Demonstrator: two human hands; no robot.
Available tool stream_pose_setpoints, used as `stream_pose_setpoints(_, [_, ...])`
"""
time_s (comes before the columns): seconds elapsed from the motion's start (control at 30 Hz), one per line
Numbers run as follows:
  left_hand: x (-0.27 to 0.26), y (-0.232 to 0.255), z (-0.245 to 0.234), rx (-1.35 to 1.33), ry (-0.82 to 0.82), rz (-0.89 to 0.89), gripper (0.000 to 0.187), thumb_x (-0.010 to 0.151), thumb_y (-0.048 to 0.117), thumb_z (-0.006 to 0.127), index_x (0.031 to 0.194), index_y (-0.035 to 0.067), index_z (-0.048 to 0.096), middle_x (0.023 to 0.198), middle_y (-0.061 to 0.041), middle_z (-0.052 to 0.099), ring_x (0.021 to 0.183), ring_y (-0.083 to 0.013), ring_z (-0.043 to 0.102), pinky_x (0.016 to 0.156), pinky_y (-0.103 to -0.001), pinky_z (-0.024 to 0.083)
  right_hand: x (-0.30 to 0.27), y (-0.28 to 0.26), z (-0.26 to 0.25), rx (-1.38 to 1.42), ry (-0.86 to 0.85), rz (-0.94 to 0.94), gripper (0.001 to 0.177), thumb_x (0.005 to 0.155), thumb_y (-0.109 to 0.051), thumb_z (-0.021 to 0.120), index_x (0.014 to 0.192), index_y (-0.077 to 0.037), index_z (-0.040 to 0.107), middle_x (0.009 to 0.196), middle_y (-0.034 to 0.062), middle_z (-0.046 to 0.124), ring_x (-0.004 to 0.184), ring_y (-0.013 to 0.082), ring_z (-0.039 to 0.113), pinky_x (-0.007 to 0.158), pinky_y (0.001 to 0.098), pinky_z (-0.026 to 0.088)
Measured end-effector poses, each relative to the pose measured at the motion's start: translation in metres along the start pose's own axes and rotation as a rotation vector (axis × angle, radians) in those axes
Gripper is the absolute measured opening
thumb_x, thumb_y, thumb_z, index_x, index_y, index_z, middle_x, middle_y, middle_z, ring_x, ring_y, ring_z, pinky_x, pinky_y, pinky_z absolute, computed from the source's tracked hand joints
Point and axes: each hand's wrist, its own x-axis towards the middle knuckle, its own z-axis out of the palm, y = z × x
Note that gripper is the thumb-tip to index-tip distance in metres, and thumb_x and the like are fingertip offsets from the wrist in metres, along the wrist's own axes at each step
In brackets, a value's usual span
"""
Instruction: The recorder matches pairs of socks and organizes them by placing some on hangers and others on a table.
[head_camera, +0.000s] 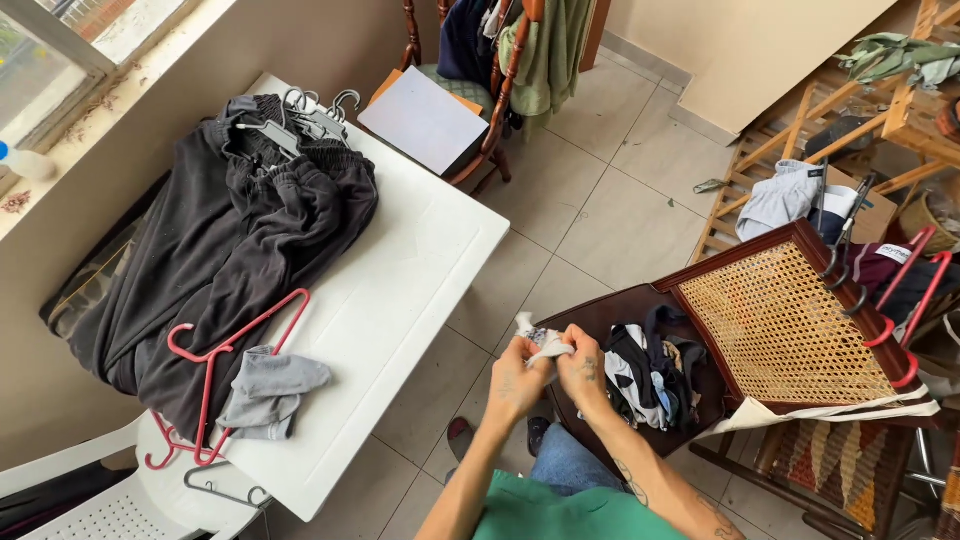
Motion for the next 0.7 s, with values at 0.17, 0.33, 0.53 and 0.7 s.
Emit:
stream_pose_setpoints(0.17, [-0.008, 0.033, -0.01, 0.312, 0.154, 0.112, 0.026, 0.08, 0.014, 0.07, 0.102, 0.006, 0.06, 0.082, -0.021, 0.07, 0.079, -0.0424, 0.069, 0.067, -0.047, 0.052, -0.064, -0.059, -0.018, 0.108, 0.15, -0.484, 0.012, 0.08, 0.006, 0.059, 0.08, 0.0, 0.049, 0.104, 0.0122, 0.076, 0.076, 0.0146, 0.066, 0.069, 0.0325, 0.054])
stream_pose_setpoints(0.33, [0.005, 0.008, -0.006, 0.318, 0.313, 0.101, 0.029, 0.078, 0.008, 0.067, 0.107, 0.008, 0.065, 0.085, -0.02, 0.072, 0.081, -0.0438, 0.07, 0.069, -0.047, 0.054, -0.077, -0.011, -0.006, 0.318, 0.046, -0.562, 0.02, 0.09, 0.005, 0.057, 0.079, -0.003, 0.043, 0.109, 0.0141, 0.079, 0.085, 0.0135, 0.066, 0.075, 0.0326, 0.056])
stream_pose_setpoints(0.53, [0.002, 0.002, 0.002, -0.042, 0.28, 0.034, 0.027, 0.077, 0.004, 0.066, 0.104, 0.006, 0.068, 0.087, -0.014, 0.076, 0.077, -0.0273, 0.075, 0.071, -0.04, 0.057, -0.056, -0.052, -0.029, 0.274, -0.367, -0.258, 0.033, 0.08, 0.005, 0.07, 0.1, -0.004, 0.045, 0.079, 0.0154, 0.054, 0.074, 0.0145, 0.049, 0.064, 0.031, 0.045])
stream_pose_setpoints(0.7, [-0.006, 0.014, 0.011, 0.124, 0.241, -0.133, 0.012, 0.079, 0.007, 0.066, 0.089, 0.004, 0.071, 0.076, -0.02, 0.073, 0.076, -0.036, 0.074, 0.072, -0.043, 0.055, -0.025, -0.035, -0.011, 0.288, -0.096, 0.072, 0.05, 0.076, 0.009, 0.044, 0.116, -0.013, 0.067, 0.093, 0.0089, 0.074, 0.079, 0.0192, 0.063, 0.069, 0.032, 0.048])
